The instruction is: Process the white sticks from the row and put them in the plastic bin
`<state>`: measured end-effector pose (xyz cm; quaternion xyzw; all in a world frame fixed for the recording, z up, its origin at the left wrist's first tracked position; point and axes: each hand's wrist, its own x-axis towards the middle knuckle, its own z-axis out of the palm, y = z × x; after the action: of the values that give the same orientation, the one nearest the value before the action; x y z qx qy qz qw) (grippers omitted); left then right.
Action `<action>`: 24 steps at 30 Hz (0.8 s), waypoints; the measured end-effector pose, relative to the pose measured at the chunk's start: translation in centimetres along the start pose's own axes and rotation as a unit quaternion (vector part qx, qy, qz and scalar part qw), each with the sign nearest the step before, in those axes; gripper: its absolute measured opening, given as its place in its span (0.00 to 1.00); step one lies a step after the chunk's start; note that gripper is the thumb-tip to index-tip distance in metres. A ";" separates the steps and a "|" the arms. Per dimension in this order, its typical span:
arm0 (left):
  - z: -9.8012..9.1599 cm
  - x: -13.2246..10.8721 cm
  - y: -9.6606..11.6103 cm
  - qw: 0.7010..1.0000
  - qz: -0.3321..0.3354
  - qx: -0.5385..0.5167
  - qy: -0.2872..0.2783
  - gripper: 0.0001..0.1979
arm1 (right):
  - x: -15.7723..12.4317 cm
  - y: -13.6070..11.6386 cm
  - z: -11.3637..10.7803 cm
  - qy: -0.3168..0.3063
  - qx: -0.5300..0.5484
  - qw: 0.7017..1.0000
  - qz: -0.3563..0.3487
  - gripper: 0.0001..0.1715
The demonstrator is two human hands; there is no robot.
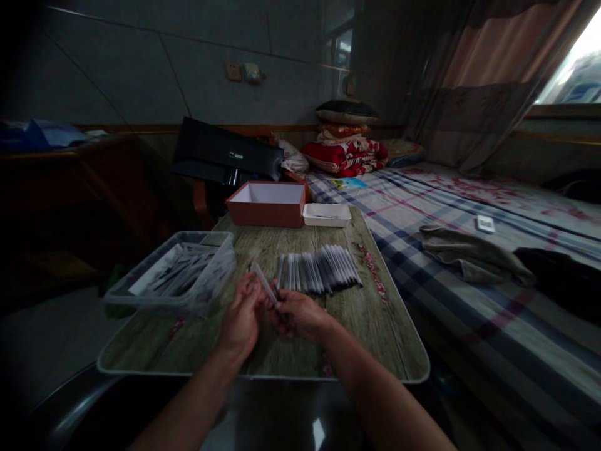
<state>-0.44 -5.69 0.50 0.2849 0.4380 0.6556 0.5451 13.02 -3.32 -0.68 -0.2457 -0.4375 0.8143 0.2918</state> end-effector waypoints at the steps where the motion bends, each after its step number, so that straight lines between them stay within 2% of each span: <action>1: 0.2 -0.2 -0.3 1.000 -0.010 0.001 -0.013 0.21 | 0.1 0.0 0.2 0.008 -0.001 1.000 0.005 0.16; 3: 0.5 -0.5 -0.6 0.999 -0.009 0.019 -0.037 0.18 | 0.2 0.0 0.5 0.038 -0.010 0.999 0.015 0.14; 5: 0.7 -0.8 -0.6 0.999 0.019 0.035 -0.033 0.16 | 0.3 0.1 0.7 0.067 -0.016 0.997 0.016 0.12; 9: 0.9 -1.3 -0.5 0.995 0.072 0.065 -0.022 0.16 | 0.4 0.7 0.9 0.069 -0.017 0.997 -0.019 0.19; 13: 0.9 -0.8 -0.7 0.994 0.062 0.094 -0.010 0.14 | 0.6 1.3 0.9 0.054 -0.102 0.992 -0.050 0.28; 18: 0.3 0.3 -1.5 0.998 0.047 0.027 0.028 0.14 | 0.8 1.5 0.4 0.083 -0.177 0.976 -0.099 0.28; 21: 0.1 0.3 -1.8 1.000 0.025 0.020 0.003 0.15 | 0.7 1.4 0.4 0.069 -0.161 0.982 -0.073 0.26; 24: 0.2 0.3 -1.9 0.999 0.027 0.038 -0.012 0.15 | 0.6 1.3 0.7 0.091 -0.099 0.990 -0.048 0.24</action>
<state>0.57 -5.29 -1.08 0.3247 0.4480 0.6497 0.5214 11.75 -3.91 -1.54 -0.3254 -0.4989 0.7263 0.3429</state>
